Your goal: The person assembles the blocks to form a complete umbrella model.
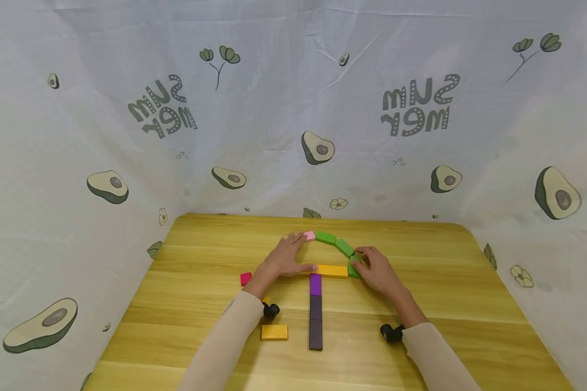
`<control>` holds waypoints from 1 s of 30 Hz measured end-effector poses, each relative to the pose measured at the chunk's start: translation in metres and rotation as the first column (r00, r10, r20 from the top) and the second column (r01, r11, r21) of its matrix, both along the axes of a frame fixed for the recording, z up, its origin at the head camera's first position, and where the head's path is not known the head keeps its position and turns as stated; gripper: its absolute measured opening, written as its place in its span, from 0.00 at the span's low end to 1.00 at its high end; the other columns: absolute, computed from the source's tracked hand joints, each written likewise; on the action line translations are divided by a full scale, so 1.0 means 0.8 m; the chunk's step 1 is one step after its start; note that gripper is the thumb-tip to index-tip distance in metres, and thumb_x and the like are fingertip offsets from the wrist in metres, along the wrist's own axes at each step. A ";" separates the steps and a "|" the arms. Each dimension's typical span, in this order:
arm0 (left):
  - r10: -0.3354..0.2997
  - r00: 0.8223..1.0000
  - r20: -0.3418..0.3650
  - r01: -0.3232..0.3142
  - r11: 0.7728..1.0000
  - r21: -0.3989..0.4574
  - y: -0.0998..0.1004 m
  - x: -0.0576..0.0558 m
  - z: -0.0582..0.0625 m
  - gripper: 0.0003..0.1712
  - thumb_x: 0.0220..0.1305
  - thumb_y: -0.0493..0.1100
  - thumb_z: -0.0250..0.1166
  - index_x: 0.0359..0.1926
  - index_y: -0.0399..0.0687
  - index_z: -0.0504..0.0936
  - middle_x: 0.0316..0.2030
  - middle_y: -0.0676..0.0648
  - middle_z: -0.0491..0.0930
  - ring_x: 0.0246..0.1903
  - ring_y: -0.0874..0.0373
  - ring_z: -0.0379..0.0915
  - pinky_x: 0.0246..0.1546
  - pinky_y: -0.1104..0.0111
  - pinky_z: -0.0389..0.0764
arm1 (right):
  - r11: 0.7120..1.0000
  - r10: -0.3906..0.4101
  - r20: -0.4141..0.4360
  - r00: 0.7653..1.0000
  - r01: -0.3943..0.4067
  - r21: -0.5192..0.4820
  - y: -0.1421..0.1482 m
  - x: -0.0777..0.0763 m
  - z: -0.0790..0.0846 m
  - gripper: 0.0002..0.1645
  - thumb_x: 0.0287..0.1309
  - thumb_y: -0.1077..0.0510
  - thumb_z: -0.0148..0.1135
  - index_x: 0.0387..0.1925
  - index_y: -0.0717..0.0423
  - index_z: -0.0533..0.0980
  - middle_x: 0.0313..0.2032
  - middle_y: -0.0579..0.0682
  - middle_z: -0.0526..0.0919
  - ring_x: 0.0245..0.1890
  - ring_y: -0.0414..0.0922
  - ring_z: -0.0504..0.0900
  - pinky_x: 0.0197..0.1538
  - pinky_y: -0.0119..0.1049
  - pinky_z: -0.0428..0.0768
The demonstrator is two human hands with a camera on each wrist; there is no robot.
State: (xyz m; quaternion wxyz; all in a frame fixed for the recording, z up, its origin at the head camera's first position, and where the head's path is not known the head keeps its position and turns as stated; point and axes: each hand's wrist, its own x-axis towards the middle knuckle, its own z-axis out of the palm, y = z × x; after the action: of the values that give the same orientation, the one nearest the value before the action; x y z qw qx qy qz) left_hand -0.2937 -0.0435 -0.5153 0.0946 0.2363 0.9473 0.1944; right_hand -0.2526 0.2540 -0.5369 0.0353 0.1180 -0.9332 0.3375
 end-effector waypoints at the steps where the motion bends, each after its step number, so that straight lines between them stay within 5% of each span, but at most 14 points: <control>1: 0.000 1.000 -0.002 0.000 1.000 0.010 -0.003 0.001 0.002 0.60 0.61 0.75 0.64 0.83 0.50 0.51 0.83 0.48 0.48 0.82 0.45 0.40 0.82 0.51 0.45 | 1.000 0.001 0.000 1.000 -0.001 0.001 0.000 0.001 -0.001 0.28 0.74 0.52 0.60 0.66 0.66 0.73 0.62 0.67 0.76 0.57 0.65 0.79 0.59 0.63 0.79; 10: -0.019 0.999 -0.030 0.020 0.998 0.061 -0.039 0.030 0.011 0.60 0.60 0.70 0.69 0.82 0.48 0.54 0.82 0.46 0.52 0.81 0.44 0.46 0.81 0.50 0.50 | 0.997 0.040 -0.025 0.999 -0.038 0.060 -0.004 0.020 0.004 0.31 0.71 0.49 0.63 0.66 0.64 0.72 0.64 0.67 0.74 0.62 0.65 0.76 0.64 0.66 0.75; 17: 0.007 1.000 -0.014 -0.005 0.990 0.141 -0.067 0.069 0.013 0.60 0.59 0.68 0.72 0.83 0.61 0.50 0.82 0.47 0.52 0.80 0.43 0.49 0.79 0.45 0.55 | 0.993 0.085 -0.034 0.996 -0.082 0.080 -0.014 0.045 0.016 0.32 0.69 0.48 0.65 0.66 0.62 0.72 0.66 0.66 0.74 0.65 0.67 0.74 0.64 0.68 0.74; 30: 0.046 0.999 0.011 -0.047 0.975 0.216 -0.085 0.146 0.014 0.54 0.58 0.66 0.74 0.80 0.62 0.61 0.78 0.49 0.60 0.76 0.45 0.59 0.70 0.45 0.72 | 0.968 0.227 0.067 0.971 -0.233 0.096 -0.056 0.099 0.030 0.44 0.61 0.37 0.70 0.74 0.47 0.68 0.76 0.54 0.65 0.74 0.62 0.66 0.69 0.68 0.69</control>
State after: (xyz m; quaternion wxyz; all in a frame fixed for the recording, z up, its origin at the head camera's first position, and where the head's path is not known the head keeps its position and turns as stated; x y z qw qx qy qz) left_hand -0.1768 -0.1118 -0.5038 0.0667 0.2223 0.9255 0.2993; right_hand -0.1734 0.2092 -0.5132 -0.0361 0.2179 -0.9299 0.2940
